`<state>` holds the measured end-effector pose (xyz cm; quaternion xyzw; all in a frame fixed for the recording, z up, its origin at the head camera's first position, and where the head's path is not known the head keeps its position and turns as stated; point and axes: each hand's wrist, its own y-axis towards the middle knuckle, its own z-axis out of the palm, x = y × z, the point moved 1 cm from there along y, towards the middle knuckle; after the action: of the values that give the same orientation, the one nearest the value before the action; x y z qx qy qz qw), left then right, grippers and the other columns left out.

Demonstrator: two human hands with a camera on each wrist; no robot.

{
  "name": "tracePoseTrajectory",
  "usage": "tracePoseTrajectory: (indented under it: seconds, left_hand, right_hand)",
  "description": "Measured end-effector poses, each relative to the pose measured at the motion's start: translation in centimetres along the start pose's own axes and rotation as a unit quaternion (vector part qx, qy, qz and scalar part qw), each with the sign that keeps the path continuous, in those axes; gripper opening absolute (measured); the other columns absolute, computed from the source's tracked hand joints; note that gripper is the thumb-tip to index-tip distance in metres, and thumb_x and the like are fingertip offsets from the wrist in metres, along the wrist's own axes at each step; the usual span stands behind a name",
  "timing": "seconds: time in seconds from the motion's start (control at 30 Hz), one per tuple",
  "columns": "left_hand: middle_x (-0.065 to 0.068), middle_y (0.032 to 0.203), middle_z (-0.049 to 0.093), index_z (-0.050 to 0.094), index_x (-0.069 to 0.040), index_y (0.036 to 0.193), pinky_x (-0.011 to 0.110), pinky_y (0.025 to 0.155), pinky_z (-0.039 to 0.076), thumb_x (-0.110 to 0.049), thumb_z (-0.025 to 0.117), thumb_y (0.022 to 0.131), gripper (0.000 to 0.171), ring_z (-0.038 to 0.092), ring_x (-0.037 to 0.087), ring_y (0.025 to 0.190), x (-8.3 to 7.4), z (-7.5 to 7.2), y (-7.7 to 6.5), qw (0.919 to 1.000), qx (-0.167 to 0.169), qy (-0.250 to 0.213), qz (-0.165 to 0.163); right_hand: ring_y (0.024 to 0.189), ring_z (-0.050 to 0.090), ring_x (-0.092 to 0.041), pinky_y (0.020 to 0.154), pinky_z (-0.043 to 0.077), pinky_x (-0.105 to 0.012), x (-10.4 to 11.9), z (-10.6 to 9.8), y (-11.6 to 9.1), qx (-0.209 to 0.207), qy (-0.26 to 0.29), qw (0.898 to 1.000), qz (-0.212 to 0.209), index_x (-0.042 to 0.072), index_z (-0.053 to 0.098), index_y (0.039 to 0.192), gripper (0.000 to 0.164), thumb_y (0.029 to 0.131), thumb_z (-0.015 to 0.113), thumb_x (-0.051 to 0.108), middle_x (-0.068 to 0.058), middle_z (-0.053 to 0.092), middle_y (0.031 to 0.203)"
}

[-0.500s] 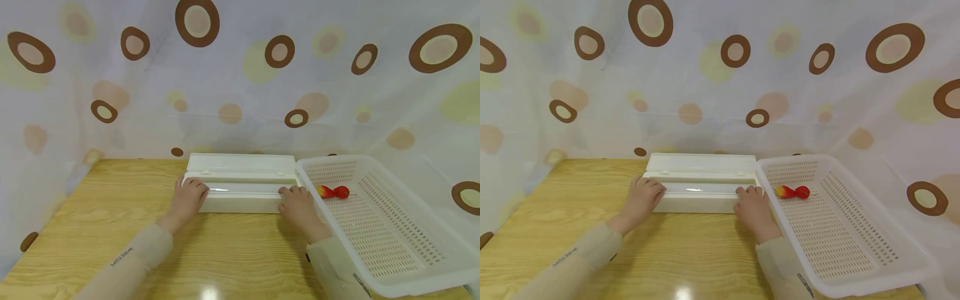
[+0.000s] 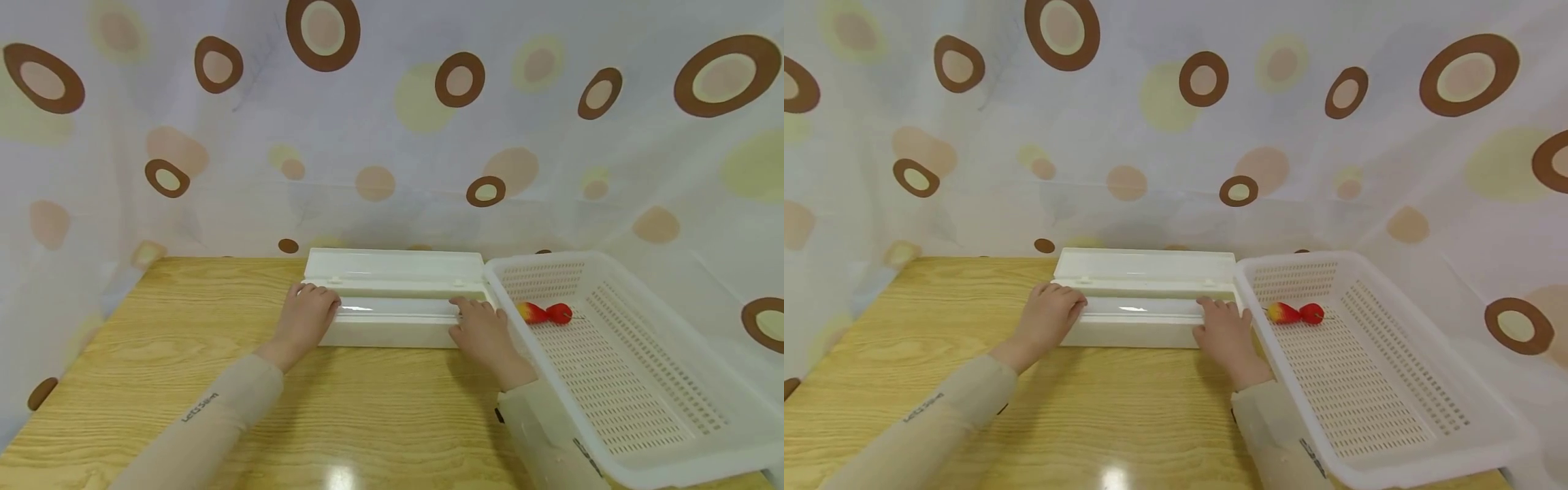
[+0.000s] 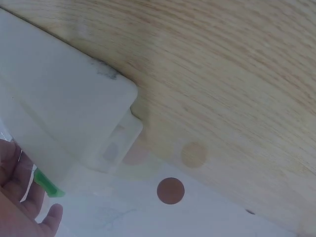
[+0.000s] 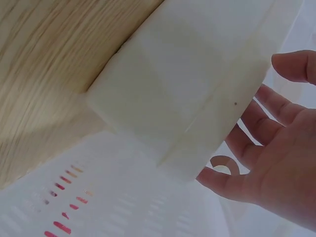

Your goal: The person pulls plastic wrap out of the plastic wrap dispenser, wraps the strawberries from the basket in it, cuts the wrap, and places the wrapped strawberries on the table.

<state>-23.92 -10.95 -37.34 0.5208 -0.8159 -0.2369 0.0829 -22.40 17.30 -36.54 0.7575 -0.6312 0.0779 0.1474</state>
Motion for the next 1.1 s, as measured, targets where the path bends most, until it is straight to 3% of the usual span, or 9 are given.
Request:
tracePoseTrajectory:
  seconds: [0.23, 0.47, 0.77, 0.93, 1.1]
  left_hand:
    - [0.005, 0.088, 0.073, 0.067, -0.009, 0.090, 0.045, 0.093, 0.045, -0.013, 0.057, 0.091, 0.011, 0.062, 0.024, 0.088, 0.1, 0.0, 0.6, 0.9998, 0.017, 0.005, -0.011]
    - [0.006, 0.086, 0.071, 0.065, -0.007, 0.089, 0.044, 0.090, 0.048, -0.014, 0.055, 0.092, 0.013, 0.063, 0.024, 0.085, 0.2, 0.1, 1.4, 0.9994, 0.019, 0.024, -0.014]
    - [0.008, 0.083, 0.071, 0.065, -0.005, 0.088, 0.044, 0.085, 0.050, -0.012, 0.053, 0.093, 0.015, 0.063, 0.025, 0.080, 0.1, 0.1, 2.0, 0.9994, 0.017, 0.013, -0.026]
    - [0.009, 0.081, 0.071, 0.066, -0.004, 0.087, 0.043, 0.080, 0.051, -0.012, 0.054, 0.092, 0.015, 0.064, 0.025, 0.079, 0.3, 0.1, 2.3, 0.9995, 0.005, 0.016, -0.025]
    - [0.009, 0.080, 0.070, 0.065, -0.004, 0.087, 0.043, 0.077, 0.051, -0.013, 0.053, 0.093, 0.016, 0.063, 0.025, 0.078, 0.2, 0.0, 2.7, 0.9993, 0.013, 0.016, -0.031]
  right_hand:
    - [0.107, 0.051, -0.040, 0.091, 0.034, -0.065, 0.6, -0.1, 0.3, -0.006, 0.010, 1.000, -0.008, 0.004, 0.056, 0.128, 0.042, 0.087, 0.047, 0.008, -0.017, 0.068, 0.108]
    - [0.109, 0.049, -0.042, 0.086, 0.043, -0.059, 1.3, 0.0, 1.8, -0.015, -0.022, 1.000, -0.002, 0.004, 0.062, 0.120, 0.036, 0.091, 0.052, 0.022, -0.023, 0.060, 0.118]
    - [0.092, 0.056, -0.037, 0.072, 0.051, -0.049, 1.1, 0.0, 3.1, -0.064, -0.094, 0.993, -0.002, 0.008, 0.075, 0.094, 0.017, 0.087, 0.061, 0.015, -0.016, 0.068, 0.095]
    - [0.088, 0.057, -0.037, 0.072, 0.051, -0.049, 0.4, -0.2, 3.4, -0.064, -0.094, 0.994, 0.011, 0.006, 0.074, 0.091, 0.017, 0.086, 0.060, 0.013, -0.016, 0.070, 0.091]
    - [0.083, 0.060, -0.037, 0.070, 0.053, -0.050, 0.2, -0.5, 3.6, -0.061, -0.083, 0.995, 0.008, 0.003, 0.072, 0.088, 0.016, 0.085, 0.058, 0.010, -0.017, 0.072, 0.089]
